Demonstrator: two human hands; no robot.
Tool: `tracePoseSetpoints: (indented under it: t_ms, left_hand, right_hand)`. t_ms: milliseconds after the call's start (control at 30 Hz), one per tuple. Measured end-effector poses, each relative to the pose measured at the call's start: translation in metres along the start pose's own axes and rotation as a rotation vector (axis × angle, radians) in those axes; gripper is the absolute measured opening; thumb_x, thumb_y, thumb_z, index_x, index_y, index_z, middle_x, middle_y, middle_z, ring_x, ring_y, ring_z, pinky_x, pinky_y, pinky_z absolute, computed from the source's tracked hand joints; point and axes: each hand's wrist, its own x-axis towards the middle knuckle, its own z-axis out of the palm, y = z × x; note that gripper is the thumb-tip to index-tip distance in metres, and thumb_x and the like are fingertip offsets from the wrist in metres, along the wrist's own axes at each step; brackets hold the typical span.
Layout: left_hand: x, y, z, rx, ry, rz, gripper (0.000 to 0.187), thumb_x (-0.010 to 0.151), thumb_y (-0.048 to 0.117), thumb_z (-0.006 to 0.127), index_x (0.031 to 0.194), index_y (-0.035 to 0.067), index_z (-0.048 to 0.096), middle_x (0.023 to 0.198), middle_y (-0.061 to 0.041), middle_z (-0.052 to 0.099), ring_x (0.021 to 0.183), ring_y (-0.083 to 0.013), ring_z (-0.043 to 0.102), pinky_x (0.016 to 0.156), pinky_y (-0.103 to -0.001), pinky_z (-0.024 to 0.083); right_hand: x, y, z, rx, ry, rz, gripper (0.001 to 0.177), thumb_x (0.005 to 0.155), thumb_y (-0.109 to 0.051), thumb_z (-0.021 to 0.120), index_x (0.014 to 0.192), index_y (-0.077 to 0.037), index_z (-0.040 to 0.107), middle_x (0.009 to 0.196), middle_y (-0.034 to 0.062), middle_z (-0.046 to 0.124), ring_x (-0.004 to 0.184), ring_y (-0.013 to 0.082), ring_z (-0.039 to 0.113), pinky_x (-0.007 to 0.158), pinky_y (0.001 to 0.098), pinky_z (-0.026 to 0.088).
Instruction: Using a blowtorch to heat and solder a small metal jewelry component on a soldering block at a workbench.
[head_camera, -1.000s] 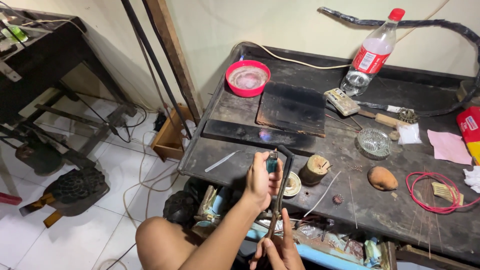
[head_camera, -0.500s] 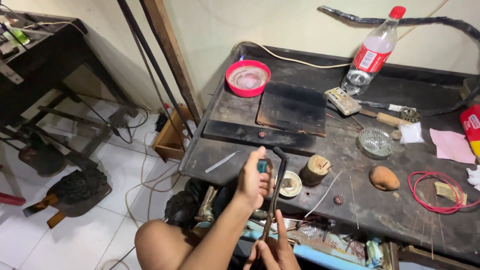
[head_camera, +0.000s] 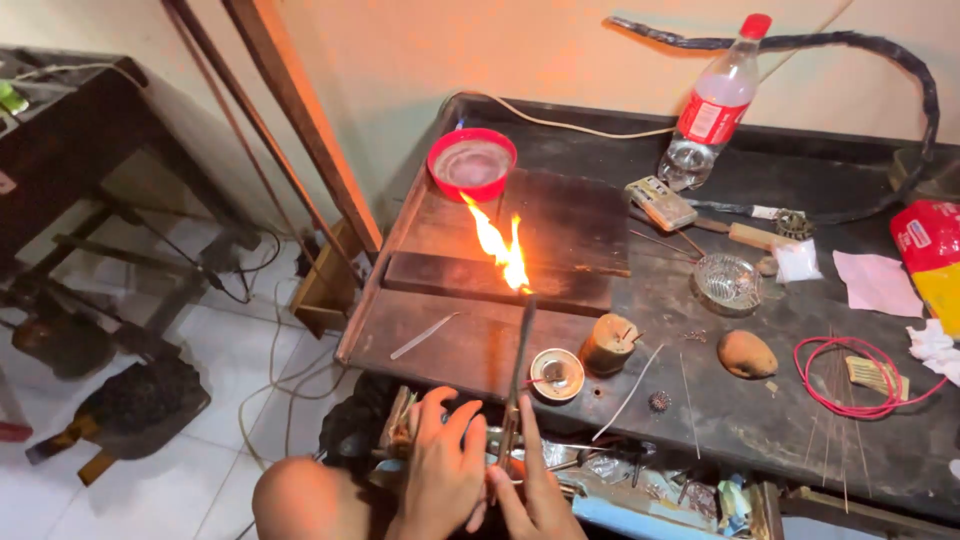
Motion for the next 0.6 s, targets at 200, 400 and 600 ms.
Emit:
tracePoseSetpoints:
  t_ms: [200, 400, 600]
  left_hand:
    - [-0.016, 0.007, -0.006, -0.319, 0.150, -0.274, 0.020, 0.087, 0.024, 0.073, 0.101, 0.011, 0.081, 0.094, -0.003, 0.084, 0.075, -0.0139, 0.079, 0.071, -0.029, 0.062]
    - [0.015, 0.020, -0.059, -0.423, 0.182, -0.290, 0.043, 0.094, 0.015, 0.060, 0.136, 0.017, 0.066, 0.063, 0.001, 0.068, 0.036, -0.0119, 0.057, 0.045, -0.028, 0.056]
    - [0.025, 0.039, -0.061, -0.579, 0.080, -0.278, 0.040, 0.095, 0.016, 0.060, 0.133, 0.022, 0.069, 0.063, -0.001, 0.067, 0.033, -0.0111, 0.055, 0.032, -0.026, 0.053]
  right_hand:
    - [0.022, -0.010, 0.027, 0.049, -0.100, -0.105, 0.082, 0.104, -0.024, 0.045, 0.162, -0.018, -0.012, 0.130, 0.0181, 0.071, 0.098, 0.0179, 0.073, 0.089, 0.0294, 0.056]
    - [0.005, -0.007, -0.010, -0.174, -0.274, 0.081, 0.083, 0.097, -0.027, 0.073, 0.163, -0.030, 0.023, 0.090, -0.0045, 0.081, 0.066, -0.0028, 0.063, 0.065, 0.0175, 0.062]
    - [-0.029, -0.017, -0.071, -0.183, 0.482, -0.013, 0.027, 0.078, -0.015, 0.077, 0.104, -0.014, 0.085, 0.039, 0.0081, 0.075, 0.024, 0.0107, 0.056, 0.033, 0.0214, 0.049]
